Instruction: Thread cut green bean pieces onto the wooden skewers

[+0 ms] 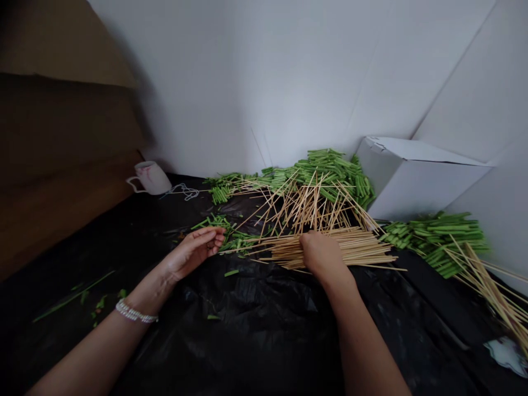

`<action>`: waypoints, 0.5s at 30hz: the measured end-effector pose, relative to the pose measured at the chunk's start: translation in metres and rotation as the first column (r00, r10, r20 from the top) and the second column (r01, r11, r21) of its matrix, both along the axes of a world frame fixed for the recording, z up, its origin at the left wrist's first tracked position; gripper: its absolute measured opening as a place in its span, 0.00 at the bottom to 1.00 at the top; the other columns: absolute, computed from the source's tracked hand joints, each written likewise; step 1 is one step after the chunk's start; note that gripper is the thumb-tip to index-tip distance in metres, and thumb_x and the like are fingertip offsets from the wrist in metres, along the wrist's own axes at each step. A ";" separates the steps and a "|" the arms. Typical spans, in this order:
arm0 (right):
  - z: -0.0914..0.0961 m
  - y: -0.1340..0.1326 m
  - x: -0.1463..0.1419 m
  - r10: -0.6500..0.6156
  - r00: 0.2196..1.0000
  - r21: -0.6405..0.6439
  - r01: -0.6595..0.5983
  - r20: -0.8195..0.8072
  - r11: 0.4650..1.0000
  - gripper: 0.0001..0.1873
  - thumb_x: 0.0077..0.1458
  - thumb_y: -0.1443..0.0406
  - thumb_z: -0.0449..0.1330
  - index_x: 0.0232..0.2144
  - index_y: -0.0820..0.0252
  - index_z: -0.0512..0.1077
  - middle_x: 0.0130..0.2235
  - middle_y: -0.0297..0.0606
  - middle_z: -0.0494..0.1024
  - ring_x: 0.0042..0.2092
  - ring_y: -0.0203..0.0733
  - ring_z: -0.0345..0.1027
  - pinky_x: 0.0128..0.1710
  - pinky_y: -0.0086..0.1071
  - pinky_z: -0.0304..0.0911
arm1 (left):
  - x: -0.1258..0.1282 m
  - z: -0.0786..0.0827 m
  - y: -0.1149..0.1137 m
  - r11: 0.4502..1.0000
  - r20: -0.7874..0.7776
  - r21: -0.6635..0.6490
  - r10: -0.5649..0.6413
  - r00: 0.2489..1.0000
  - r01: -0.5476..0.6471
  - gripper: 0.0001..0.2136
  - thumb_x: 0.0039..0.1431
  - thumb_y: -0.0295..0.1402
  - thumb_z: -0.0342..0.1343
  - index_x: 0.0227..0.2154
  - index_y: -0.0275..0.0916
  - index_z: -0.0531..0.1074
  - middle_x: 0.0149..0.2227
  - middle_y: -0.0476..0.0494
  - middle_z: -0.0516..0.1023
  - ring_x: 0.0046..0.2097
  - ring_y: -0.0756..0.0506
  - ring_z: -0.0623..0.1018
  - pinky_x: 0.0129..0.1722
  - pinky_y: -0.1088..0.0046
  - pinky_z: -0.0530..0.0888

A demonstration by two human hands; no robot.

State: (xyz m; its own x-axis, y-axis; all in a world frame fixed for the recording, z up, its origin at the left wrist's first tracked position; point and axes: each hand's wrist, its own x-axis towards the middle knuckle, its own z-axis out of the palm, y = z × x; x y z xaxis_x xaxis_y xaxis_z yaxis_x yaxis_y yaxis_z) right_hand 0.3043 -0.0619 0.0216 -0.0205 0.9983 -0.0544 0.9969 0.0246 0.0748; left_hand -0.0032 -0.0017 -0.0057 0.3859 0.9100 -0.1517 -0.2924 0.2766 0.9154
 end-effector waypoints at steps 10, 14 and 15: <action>-0.003 0.003 0.001 0.056 0.998 0.016 -0.056 0.012 0.998 0.11 0.54 0.72 0.53 0.33 0.62 0.75 0.35 0.47 0.78 0.36 0.43 0.72 0.31 0.32 0.55 | 0.001 0.002 -0.001 1.000 -0.016 -0.005 0.001 1.000 -0.001 0.13 0.50 0.35 0.67 0.38 0.35 0.79 0.33 0.44 0.79 0.33 0.52 0.75 0.34 0.79 0.71; -0.003 0.003 -0.004 0.085 0.996 0.032 -0.085 0.023 0.996 0.10 0.56 0.71 0.53 0.33 0.62 0.75 0.34 0.47 0.78 0.35 0.43 0.72 0.31 0.32 0.55 | 0.001 0.001 -0.001 1.000 -0.009 -0.005 0.006 1.000 -0.006 0.12 0.50 0.34 0.67 0.38 0.35 0.79 0.33 0.43 0.79 0.33 0.52 0.76 0.35 0.79 0.70; -0.002 0.002 -0.005 0.097 0.995 0.040 -0.098 0.018 0.994 0.10 0.57 0.70 0.53 0.32 0.61 0.75 0.34 0.47 0.78 0.35 0.43 0.72 0.31 0.32 0.55 | 0.001 0.000 -0.001 1.000 -0.005 -0.004 0.007 1.000 -0.007 0.12 0.50 0.34 0.67 0.38 0.35 0.79 0.33 0.43 0.79 0.33 0.52 0.76 0.35 0.79 0.70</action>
